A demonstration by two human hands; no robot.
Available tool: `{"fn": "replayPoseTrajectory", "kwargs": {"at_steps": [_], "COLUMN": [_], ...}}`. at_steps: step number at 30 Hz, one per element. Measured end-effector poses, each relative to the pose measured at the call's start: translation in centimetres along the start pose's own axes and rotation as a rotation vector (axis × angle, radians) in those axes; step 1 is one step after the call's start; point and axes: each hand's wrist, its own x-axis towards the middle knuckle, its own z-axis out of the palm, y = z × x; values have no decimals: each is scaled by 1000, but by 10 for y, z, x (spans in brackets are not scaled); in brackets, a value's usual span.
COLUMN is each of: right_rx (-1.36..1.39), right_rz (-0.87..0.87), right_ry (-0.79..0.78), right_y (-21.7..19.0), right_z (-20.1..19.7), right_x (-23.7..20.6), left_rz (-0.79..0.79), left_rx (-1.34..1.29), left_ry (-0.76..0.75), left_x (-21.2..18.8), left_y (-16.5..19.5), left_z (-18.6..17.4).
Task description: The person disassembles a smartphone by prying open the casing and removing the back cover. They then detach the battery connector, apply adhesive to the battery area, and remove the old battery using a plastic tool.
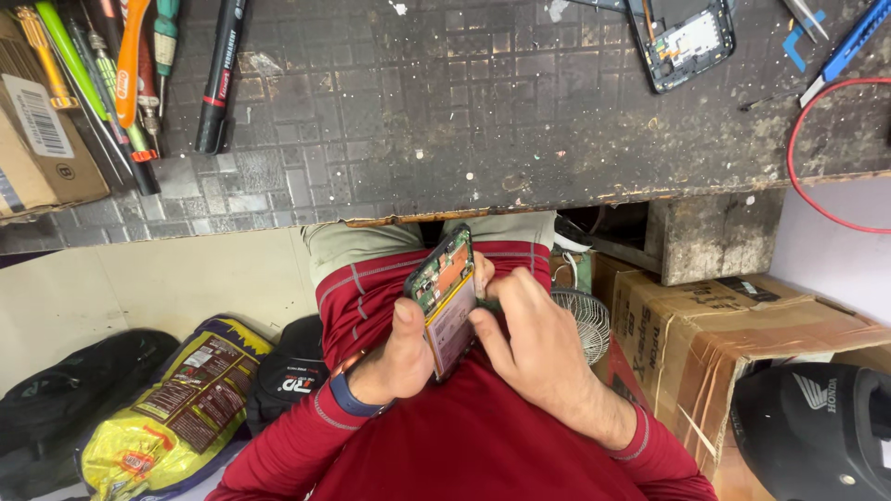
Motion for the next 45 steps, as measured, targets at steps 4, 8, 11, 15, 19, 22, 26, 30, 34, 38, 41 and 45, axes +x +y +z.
{"fn": "replayPoseTrajectory", "kwargs": {"at_steps": [4,8,11,15,19,22,26,30,34,38,41,45], "right_rx": [-38,-4,26,180,359,410,473,705,617,643,604,662], "right_rz": [-30,-76,-85,-49,-28,-9,6,-380,-563,-584,-484,-276], "right_ry": [-20,37,92,116,137,136,122,134,-29,-58,-17,54], "right_y": [-3,-3,0,11,21,23,16,-1,-4,-8,-12,-23], "right_z": [0,4,12,20,26,25,16,-7,-11,-13,-20,-30], "right_x": [2,2,2,-4,-12,-18,-14,-19,-3,2,3,11], "left_rz": [-34,-23,-78,-103,-75,-67,35,-138,51,96,147,265], "left_rx": [-7,13,15,-16,-110,-166,-8,-68,-244,-218,-82,-36], "left_ry": [13,-18,-22,-19,-69,-77,63,139,-97,-178,-101,-54], "left_x": [-3,-3,-2,-2,-2,-5,6,11,18,23,25,41], "left_y": [-4,-6,-4,-1,2,1,-5,-4,11,30,42,43], "left_z": [-3,-4,-4,0,1,3,-3,-3,1,13,19,20]}}
